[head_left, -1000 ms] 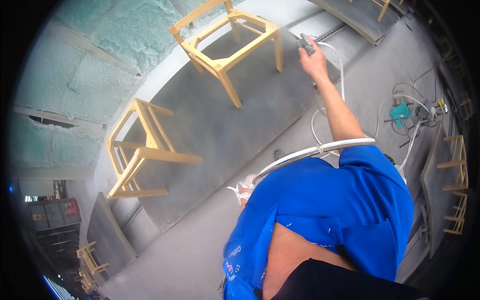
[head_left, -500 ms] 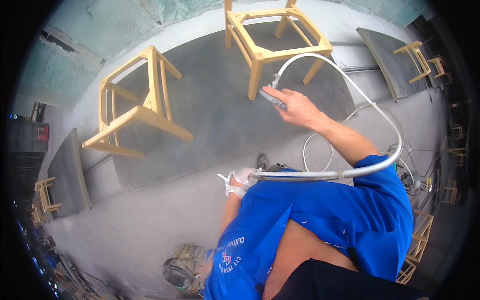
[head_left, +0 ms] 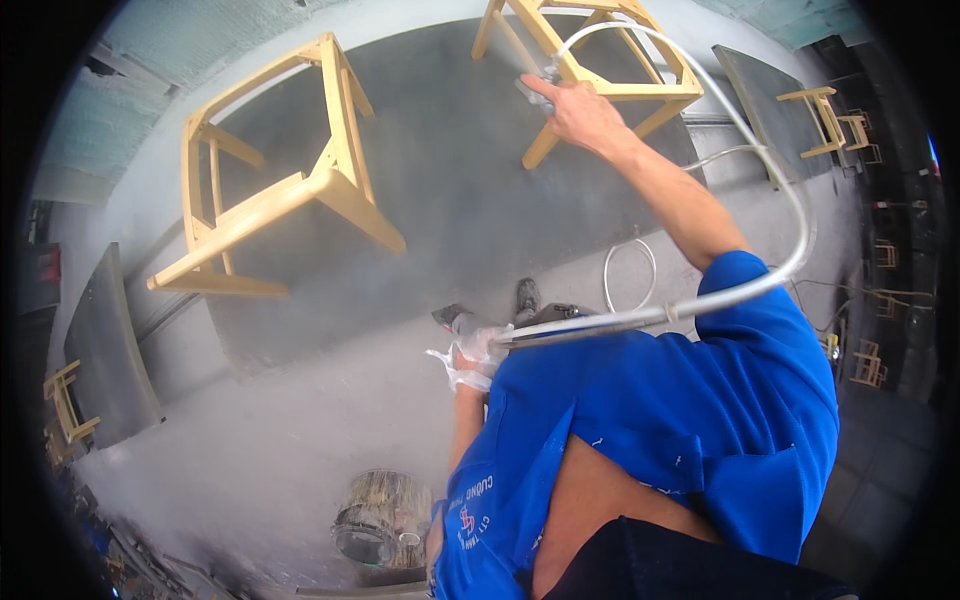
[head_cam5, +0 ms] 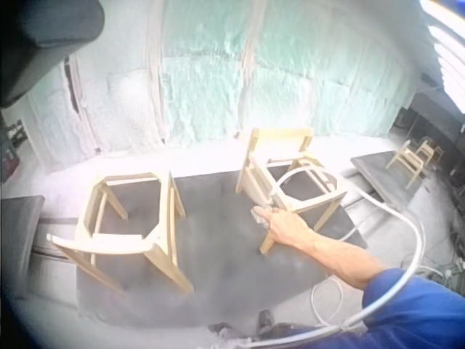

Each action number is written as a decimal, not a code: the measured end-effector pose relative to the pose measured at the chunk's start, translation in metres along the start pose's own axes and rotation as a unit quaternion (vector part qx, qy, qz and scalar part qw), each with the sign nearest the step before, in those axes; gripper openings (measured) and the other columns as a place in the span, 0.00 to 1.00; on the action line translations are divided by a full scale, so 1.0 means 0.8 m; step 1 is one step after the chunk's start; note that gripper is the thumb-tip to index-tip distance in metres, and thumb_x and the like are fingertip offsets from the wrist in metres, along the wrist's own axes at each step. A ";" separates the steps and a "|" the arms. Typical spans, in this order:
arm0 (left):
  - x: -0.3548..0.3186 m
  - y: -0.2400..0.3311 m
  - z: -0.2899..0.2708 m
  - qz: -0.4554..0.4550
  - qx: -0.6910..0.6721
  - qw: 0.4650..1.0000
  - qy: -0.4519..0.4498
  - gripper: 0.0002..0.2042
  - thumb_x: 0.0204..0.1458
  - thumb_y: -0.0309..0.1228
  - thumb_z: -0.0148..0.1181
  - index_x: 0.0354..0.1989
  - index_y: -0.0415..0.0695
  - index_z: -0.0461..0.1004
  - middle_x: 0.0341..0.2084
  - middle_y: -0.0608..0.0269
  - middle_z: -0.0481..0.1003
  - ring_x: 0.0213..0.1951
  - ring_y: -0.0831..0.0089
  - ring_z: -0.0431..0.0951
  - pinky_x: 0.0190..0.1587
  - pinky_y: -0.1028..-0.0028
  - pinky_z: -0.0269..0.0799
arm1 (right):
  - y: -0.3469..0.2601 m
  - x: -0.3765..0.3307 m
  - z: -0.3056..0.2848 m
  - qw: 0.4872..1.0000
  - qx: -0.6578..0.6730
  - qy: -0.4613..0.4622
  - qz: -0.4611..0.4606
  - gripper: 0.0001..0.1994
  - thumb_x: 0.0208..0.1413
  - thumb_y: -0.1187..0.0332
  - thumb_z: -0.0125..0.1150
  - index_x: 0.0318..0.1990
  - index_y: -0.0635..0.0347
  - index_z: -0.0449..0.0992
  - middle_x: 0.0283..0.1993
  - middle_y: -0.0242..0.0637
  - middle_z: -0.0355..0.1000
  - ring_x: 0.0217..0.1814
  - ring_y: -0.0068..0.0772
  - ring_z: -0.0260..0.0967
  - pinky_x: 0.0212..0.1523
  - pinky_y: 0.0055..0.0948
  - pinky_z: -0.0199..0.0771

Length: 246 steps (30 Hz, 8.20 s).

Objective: The person uses a spray gun to apply a light-colored finish to wooden chair frames. They rotate and reposition each chair to cover all sides, then move to the next chair and repeat the process.

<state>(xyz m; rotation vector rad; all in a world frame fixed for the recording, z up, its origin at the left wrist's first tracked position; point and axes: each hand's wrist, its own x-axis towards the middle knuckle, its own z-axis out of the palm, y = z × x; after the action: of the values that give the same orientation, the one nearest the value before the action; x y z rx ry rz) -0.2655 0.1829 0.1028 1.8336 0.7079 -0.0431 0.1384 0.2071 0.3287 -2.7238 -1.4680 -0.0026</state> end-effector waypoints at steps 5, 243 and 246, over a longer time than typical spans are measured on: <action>0.024 -0.013 -0.028 0.023 -0.073 0.993 -0.093 0.10 0.57 0.40 0.67 0.42 0.52 0.87 0.42 0.56 0.85 0.44 0.54 0.85 0.49 0.59 0.79 | -0.023 -0.089 -0.025 0.989 -0.081 -0.117 0.035 0.35 0.56 0.73 0.61 0.73 0.37 0.65 0.38 0.52 0.80 0.44 0.58 0.81 0.48 0.53 0.83; 0.564 0.107 -0.730 0.161 -0.019 0.950 0.266 0.39 0.65 0.46 0.62 0.79 0.51 0.50 0.69 0.52 0.69 0.64 0.57 0.75 0.61 0.64 0.71 | -0.443 0.412 0.077 0.699 0.567 0.431 0.065 0.28 0.67 0.68 0.59 0.74 0.45 0.68 0.44 0.50 0.82 0.41 0.48 0.81 0.49 0.43 0.83; 0.552 0.094 -0.720 0.121 0.132 0.917 0.356 0.39 0.64 0.47 0.64 0.78 0.52 0.51 0.67 0.53 0.71 0.58 0.56 0.78 0.57 0.59 0.73 | -0.425 0.394 0.034 0.675 0.612 0.395 0.119 0.28 0.67 0.67 0.58 0.74 0.44 0.67 0.40 0.51 0.83 0.35 0.46 0.82 0.41 0.41 0.83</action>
<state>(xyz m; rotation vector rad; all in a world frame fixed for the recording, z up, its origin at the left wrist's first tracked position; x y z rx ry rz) -0.0416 0.8658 0.2289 2.1955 0.9986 0.7618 0.0270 0.6578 0.3232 -1.3922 -0.4527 -0.1217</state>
